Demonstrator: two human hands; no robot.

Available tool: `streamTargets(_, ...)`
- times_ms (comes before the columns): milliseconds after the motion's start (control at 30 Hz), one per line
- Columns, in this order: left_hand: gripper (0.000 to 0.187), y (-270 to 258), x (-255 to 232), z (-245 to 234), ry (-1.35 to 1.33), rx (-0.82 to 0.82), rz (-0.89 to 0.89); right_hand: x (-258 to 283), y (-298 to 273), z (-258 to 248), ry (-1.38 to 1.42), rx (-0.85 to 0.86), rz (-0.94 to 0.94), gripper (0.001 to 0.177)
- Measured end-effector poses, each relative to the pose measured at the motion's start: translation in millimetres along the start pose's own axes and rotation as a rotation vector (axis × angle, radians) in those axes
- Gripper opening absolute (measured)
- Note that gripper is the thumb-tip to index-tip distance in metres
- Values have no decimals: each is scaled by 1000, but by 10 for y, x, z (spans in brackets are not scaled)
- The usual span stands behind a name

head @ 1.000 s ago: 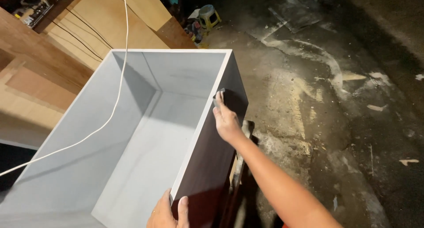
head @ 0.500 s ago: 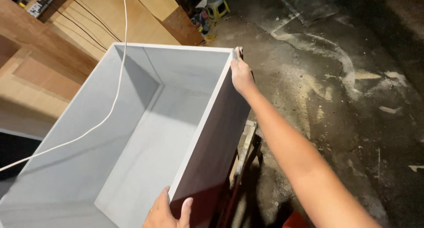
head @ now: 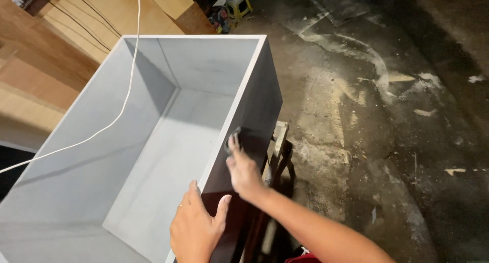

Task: Sanding the exterior edges and surfaces of a grey cabinet using a sanding block to achieve a smooth finish.

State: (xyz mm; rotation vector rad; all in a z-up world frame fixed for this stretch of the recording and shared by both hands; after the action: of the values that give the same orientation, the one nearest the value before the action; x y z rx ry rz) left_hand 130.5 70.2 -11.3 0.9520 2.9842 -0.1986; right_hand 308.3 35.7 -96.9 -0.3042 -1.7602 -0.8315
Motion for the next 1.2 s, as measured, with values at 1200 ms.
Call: streamTargets(1200,103,4,-23,33,61,-92,18,-32,628,-509,-110,-36,150,67)
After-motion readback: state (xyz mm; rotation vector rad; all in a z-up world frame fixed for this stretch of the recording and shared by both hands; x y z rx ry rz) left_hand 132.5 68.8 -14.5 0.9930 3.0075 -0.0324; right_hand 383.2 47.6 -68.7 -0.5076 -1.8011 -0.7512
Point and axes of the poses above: each hand's wrist, its own y-axis towards the middle knuckle, its own z-axis out of the palm, x = y × z, the point moved 6 cm from there along y, towards the middle knuckle, and after that the axes turned 11 degrees about x, right-handed, at the moved point
